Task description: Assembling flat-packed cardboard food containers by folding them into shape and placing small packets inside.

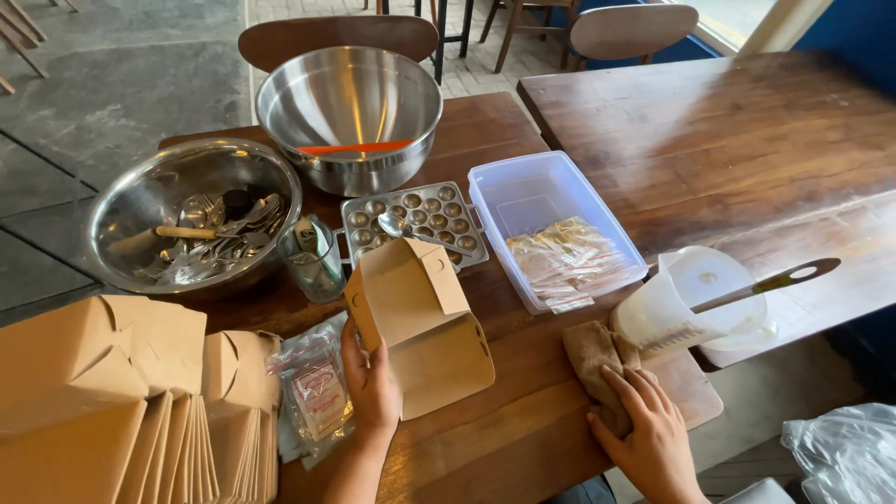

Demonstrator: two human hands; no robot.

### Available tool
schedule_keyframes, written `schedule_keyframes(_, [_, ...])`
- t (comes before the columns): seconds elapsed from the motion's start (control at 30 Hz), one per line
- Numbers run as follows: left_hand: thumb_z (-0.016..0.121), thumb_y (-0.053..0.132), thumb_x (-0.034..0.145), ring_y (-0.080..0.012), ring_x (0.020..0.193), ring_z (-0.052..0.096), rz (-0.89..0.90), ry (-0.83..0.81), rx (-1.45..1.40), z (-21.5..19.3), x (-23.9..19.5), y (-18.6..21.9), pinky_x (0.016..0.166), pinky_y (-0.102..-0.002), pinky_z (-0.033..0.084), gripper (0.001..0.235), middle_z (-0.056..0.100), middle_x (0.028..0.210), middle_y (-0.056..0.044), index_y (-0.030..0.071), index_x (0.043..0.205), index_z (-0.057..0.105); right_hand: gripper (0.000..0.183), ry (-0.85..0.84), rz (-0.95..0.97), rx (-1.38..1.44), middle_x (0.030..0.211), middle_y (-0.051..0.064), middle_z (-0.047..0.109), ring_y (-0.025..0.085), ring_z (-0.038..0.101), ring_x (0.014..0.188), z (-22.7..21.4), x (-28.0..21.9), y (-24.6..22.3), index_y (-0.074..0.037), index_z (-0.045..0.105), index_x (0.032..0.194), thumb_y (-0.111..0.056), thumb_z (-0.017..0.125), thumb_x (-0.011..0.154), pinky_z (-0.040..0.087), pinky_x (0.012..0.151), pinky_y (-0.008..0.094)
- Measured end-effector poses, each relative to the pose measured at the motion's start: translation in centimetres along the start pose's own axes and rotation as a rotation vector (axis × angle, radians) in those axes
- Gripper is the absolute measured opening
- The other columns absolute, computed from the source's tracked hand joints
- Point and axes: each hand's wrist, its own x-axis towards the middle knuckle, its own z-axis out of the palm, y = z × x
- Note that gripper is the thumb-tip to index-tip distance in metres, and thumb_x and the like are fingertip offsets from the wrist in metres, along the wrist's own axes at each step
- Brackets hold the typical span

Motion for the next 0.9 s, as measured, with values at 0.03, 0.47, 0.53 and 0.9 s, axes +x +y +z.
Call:
schedule_keyframes(0.03, [0.052, 0.017, 0.100, -0.0264, 0.129, 0.057, -0.002, -0.005, -0.002, 0.1, 0.0, 0.2, 0.110, -0.040, 0.047, 0.053, 0.057, 0.142, -0.017, 0.002, 0.149, 0.041, 0.068, 0.002, 0.005, -0.002, 0.141, 0.005, 0.064, 0.027, 0.053, 0.140, 0.1, -0.1, 0.7, -0.025, 0.062, 0.140, -0.043, 0.077, 0.077, 0.048, 0.110, 0.045])
schedule_keyframes(0.47, [0.048, 0.014, 0.101, -0.0251, 0.132, 0.055, -0.086, 0.002, -0.043, 0.2, -0.4, 0.2, 0.114, -0.040, 0.044, 0.050, 0.057, 0.144, -0.014, 0.005, 0.149, 0.042, 0.051, 0.106, 0.690, 0.842, 0.107, 0.018, 0.075, 0.025, 0.065, 0.092, -7.7, -0.9, 3.8, 0.000, 0.073, 0.130, 0.008, 0.066, 0.080, 0.051, 0.075, 0.034])
schedule_keyframes(0.53, [0.047, 0.015, 0.101, -0.0254, 0.134, 0.054, -0.067, 0.007, -0.020, 0.4, -0.4, 0.7, 0.115, -0.040, 0.043, 0.050, 0.055, 0.146, -0.014, 0.005, 0.150, 0.041, 0.052, 0.178, 0.626, 0.776, 0.111, 0.018, 0.074, 0.025, 0.066, 0.099, -7.3, -1.8, 4.5, 0.004, 0.070, 0.131, 0.007, 0.068, 0.079, 0.052, 0.087, 0.034])
schedule_keyframes(0.9, [0.046, 0.011, 0.100, -0.0284, 0.134, 0.054, -0.093, 0.079, -0.081, 0.2, -0.6, 0.3, 0.115, -0.043, 0.044, 0.053, 0.054, 0.146, -0.018, 0.004, 0.152, 0.039, 0.112, -0.100, -0.081, -0.061, 0.172, 0.015, 0.021, 0.036, 0.020, 0.157, -2.7, 1.0, 1.2, -0.027, 0.035, 0.158, -0.018, 0.068, 0.052, 0.022, 0.119, 0.058])
